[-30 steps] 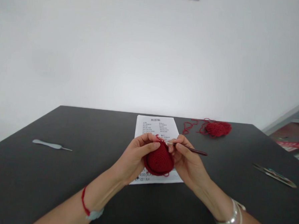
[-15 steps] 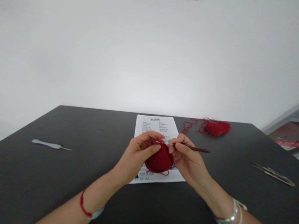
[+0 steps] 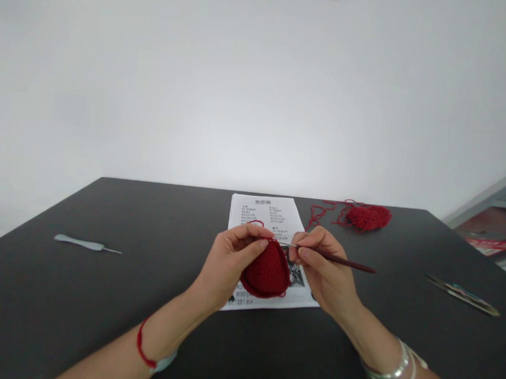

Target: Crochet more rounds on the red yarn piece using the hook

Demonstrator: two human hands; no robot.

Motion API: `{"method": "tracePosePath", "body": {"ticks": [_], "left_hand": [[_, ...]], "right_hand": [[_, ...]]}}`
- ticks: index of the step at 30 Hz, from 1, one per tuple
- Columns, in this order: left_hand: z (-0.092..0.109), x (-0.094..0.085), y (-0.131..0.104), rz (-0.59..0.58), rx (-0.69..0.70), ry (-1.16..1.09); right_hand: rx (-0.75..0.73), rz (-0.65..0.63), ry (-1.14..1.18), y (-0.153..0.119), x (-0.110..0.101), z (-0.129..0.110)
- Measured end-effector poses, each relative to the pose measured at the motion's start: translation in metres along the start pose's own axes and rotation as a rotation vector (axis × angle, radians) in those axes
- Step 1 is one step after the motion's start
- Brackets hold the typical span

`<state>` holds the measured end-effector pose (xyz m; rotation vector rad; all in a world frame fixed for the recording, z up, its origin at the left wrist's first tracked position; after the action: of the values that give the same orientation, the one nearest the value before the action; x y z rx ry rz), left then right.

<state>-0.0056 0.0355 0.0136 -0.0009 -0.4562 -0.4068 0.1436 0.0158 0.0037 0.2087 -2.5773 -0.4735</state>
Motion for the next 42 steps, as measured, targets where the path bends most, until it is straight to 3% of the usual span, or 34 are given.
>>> {"method": "tracePosePath", "body": {"ticks": [12,27,34,42], "left_hand": [[0.0067,0.0024,-0.0012,0.096,0.04,0.189],[0.001,0.002,-0.0017,0.048,-0.018,0.144],[0.0042,0.0055,-0.0016,0.038,0.015,0.249],[0.0027,0.0044,-0.0021,0.042,0.001,0.213]], "right_hand": [[-0.011,0.001,-0.039,-0.0007,0.0034,-0.0041],[0.146,-0.023,0.096,-0.0006,-0.0003,0.0022],[0.118,-0.035,0.027,-0.0009,0.0018,0.0003],[0.086,-0.042,-0.009,0.0003,0.0018,-0.0048]]}}
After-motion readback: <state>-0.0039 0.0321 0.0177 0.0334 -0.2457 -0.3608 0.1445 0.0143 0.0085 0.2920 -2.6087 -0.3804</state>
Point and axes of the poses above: each hand's wrist, its own y-axis towards the middle knuckle, its own x-axis out of the palm, z = x × y, the point moved 3 cm from there along y, towards the middle knuckle, and after that the axes turned 7 degrees about -z, right-handed, at the moved point
